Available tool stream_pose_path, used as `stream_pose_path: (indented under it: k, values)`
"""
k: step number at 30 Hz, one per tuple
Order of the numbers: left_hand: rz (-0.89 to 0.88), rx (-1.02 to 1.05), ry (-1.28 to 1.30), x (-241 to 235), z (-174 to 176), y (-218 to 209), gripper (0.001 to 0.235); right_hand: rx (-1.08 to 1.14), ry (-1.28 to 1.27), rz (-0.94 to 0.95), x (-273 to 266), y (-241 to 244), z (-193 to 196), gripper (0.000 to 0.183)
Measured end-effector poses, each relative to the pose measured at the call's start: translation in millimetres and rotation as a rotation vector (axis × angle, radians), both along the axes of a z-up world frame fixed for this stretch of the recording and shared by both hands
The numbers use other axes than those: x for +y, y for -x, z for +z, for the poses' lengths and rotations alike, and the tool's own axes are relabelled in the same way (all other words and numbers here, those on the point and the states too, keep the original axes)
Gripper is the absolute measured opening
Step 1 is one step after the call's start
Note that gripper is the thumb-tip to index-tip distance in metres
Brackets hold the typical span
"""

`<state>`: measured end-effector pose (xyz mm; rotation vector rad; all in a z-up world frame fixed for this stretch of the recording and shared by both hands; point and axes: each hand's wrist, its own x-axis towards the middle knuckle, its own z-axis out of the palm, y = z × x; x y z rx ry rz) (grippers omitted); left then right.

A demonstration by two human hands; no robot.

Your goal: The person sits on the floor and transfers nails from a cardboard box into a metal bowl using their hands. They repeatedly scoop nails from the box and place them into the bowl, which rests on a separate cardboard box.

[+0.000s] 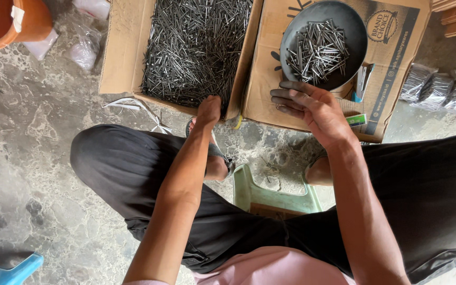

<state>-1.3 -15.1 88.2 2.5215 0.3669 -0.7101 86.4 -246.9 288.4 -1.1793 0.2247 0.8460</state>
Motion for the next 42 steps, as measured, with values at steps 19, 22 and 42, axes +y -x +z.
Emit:
stream_pose_path:
  k: [19, 22, 42]
  values:
    - [0.569, -0.273, 0.230, 27.4, -19.8, -16.6, 0.009, -0.054, 0.009, 0.052, 5.7, 7.7, 15.1, 0.037]
    - [0.554, -0.318, 0.257, 34.9, -22.3, -19.5, 0.012, -0.074, 0.011, 0.058, 5.9, 10.1, 17.3, 0.036]
    - [0.073, -0.107, 0.880, -39.1, 199.6, -62.5, 0.030, -0.801, 0.672, 0.373, 6.5, 22.8, -8.7, 0.015]
